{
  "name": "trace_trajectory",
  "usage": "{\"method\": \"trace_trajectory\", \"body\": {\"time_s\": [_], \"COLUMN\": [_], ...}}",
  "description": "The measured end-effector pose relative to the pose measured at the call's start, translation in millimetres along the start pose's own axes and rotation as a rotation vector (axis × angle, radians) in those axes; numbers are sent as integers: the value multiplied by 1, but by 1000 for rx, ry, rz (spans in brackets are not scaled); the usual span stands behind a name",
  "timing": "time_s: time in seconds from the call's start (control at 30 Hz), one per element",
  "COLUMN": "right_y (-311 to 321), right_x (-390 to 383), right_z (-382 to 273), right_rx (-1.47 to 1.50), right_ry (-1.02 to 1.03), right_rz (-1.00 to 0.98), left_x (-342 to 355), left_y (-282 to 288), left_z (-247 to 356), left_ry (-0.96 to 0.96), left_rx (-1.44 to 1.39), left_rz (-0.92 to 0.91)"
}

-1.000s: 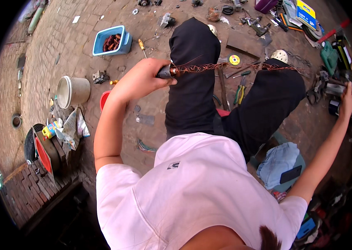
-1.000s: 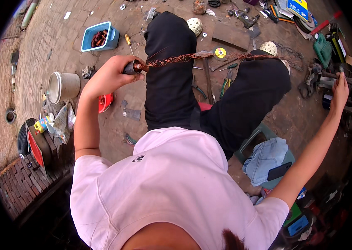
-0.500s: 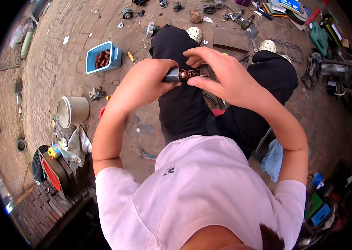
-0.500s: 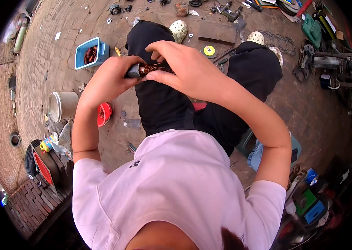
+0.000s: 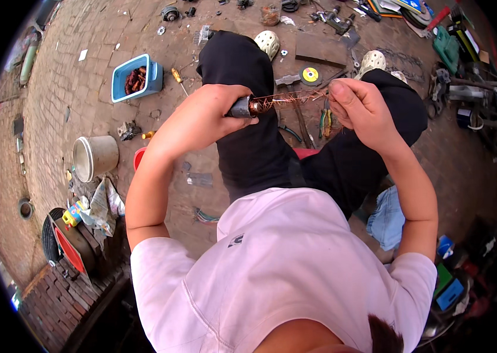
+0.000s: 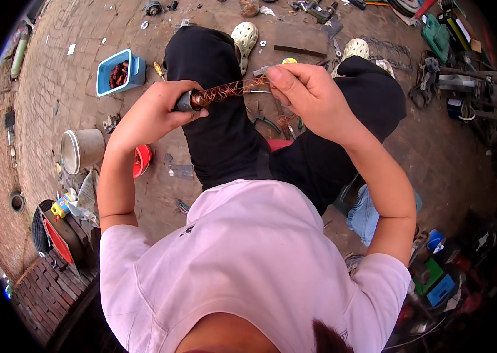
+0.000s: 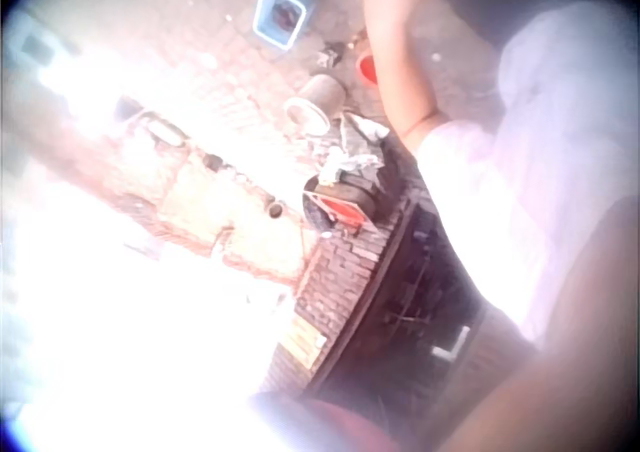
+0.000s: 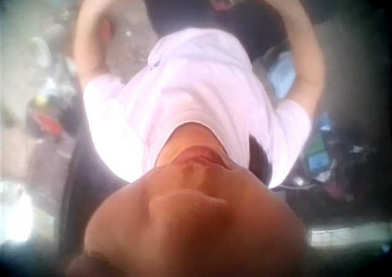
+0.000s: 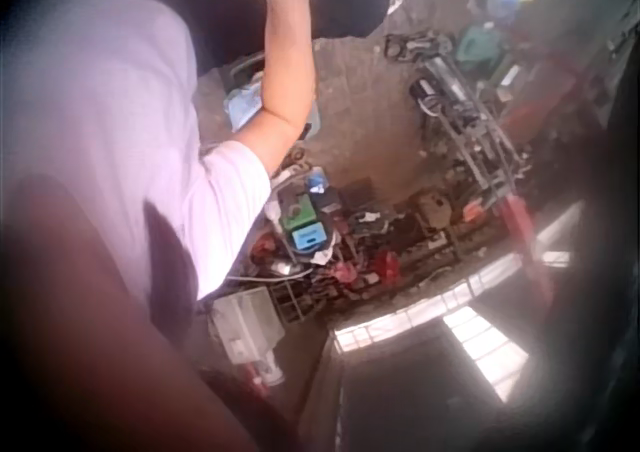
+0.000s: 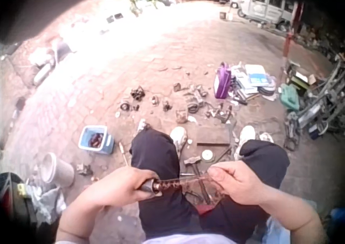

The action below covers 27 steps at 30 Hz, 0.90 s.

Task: The person sits on the ground and winds copper wire around a cylindrical electrical component. They then use a tool to adjust the component and briefly interact with another person who hands them a small part. The person continues to manipulate the component and wire.

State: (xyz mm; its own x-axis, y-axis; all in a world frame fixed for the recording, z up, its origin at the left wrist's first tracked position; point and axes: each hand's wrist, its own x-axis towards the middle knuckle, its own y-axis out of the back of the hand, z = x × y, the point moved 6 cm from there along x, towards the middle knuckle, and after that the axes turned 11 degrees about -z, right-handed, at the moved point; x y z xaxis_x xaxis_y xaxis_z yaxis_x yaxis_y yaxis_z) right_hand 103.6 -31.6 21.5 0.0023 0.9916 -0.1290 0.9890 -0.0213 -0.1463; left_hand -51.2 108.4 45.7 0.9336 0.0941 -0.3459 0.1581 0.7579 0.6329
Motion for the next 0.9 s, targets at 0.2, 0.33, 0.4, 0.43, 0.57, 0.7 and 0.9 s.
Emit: {"method": "trace_trajectory", "body": {"time_s": [0.2,0.33,0.4,0.43,0.57,0.7,0.9], "right_y": [38,141,198,226,327,391,502], "right_x": [-24,-70,-104,-122,-173,-228,-317], "right_z": [-7,-32,-37,-35,-17,4,23], "right_rx": [178,105,-63,-138,-258,-231,-382], "right_ry": [10,199,227,216,138,104,-127], "right_rz": [241,708,908,1001,1120,1435,1643], "left_x": [1,-14,-29,-35,-52,-73,-117], "left_y": [-3,8,10,8,6,12,27], "left_z": [-7,-45,-59,-65,-69,-91,-148], "left_ry": [-28,193,267,272,283,377,486], "left_rx": [-82,-12,-30,-77,-105,-109,-216], "left_rz": [-18,-19,20,18,61,85,197]}}
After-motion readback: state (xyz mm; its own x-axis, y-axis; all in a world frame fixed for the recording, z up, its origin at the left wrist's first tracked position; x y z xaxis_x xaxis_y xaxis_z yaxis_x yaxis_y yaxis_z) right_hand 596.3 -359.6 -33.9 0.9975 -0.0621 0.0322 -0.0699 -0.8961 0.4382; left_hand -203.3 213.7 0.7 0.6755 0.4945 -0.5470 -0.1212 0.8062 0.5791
